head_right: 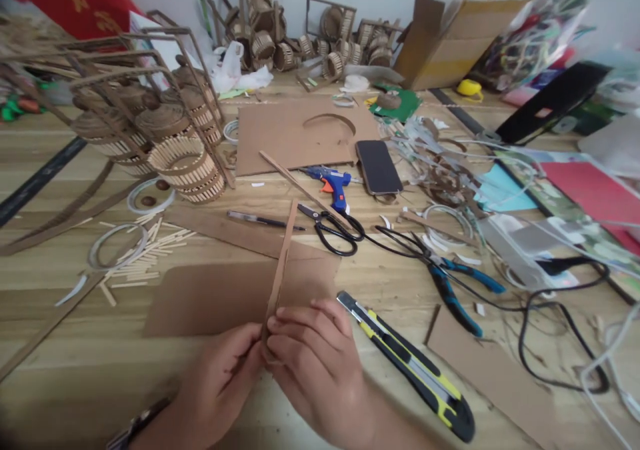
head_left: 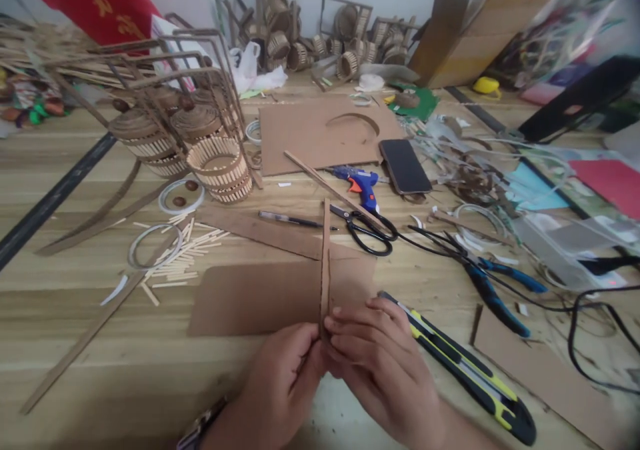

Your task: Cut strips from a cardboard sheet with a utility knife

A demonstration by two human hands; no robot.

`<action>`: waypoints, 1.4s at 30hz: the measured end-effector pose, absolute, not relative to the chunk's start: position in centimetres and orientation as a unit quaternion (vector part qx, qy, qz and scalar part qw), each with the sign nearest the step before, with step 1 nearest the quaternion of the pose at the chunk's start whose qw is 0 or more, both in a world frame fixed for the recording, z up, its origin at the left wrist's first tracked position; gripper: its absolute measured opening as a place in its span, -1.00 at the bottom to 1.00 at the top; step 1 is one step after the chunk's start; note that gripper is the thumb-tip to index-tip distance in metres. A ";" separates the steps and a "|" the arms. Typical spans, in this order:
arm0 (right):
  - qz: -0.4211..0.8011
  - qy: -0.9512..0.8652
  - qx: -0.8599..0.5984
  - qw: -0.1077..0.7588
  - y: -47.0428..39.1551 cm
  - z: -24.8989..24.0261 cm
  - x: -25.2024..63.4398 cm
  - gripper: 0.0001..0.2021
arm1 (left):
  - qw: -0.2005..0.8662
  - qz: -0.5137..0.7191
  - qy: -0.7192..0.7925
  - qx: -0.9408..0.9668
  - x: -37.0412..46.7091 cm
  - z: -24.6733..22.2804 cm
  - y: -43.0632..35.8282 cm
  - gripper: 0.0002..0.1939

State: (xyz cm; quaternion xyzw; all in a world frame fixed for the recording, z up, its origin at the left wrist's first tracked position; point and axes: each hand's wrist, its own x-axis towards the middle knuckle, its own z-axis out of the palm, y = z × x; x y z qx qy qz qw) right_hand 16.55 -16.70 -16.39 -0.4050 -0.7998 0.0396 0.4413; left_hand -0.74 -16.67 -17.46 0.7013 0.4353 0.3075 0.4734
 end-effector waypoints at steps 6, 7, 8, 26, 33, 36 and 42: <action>0.077 -0.775 -0.420 0.466 -17.3 -16.2 16.9 -0.80 | 0.478 0.288 0.382 0.737 -0.8 -16.8 -16.8 -0.69; 0.093 -0.774 -0.418 0.467 -17.2 -16.1 17.0 -0.79 | 0.479 0.285 0.374 0.741 -0.9 -16.8 -16.7 -0.67; 0.107 -0.774 -0.415 0.465 -17.2 -16.0 17.2 -0.78 | 0.477 0.288 0.364 0.747 -0.9 -16.8 -16.6 -0.65; 0.022 -0.830 -0.351 0.433 -16.7 -16.2 17.8 -0.83 | 0.542 0.313 0.378 0.682 -1.1 -16.9 -15.8 -0.57; -0.065 -0.830 -0.359 0.422 -16.4 -16.7 17.1 -0.90 | 0.502 0.365 0.374 0.689 -0.8 -17.1 -15.7 -0.68; -0.061 -0.825 -0.365 0.427 -16.5 -16.9 17.1 -0.89 | 0.479 0.375 0.366 0.704 -0.7 -16.9 -16.0 -0.70; 0.020 -0.794 -0.389 0.467 -16.7 -17.4 17.2 -0.91 | 0.429 0.381 0.352 0.739 -0.9 -17.0 -16.0 -0.67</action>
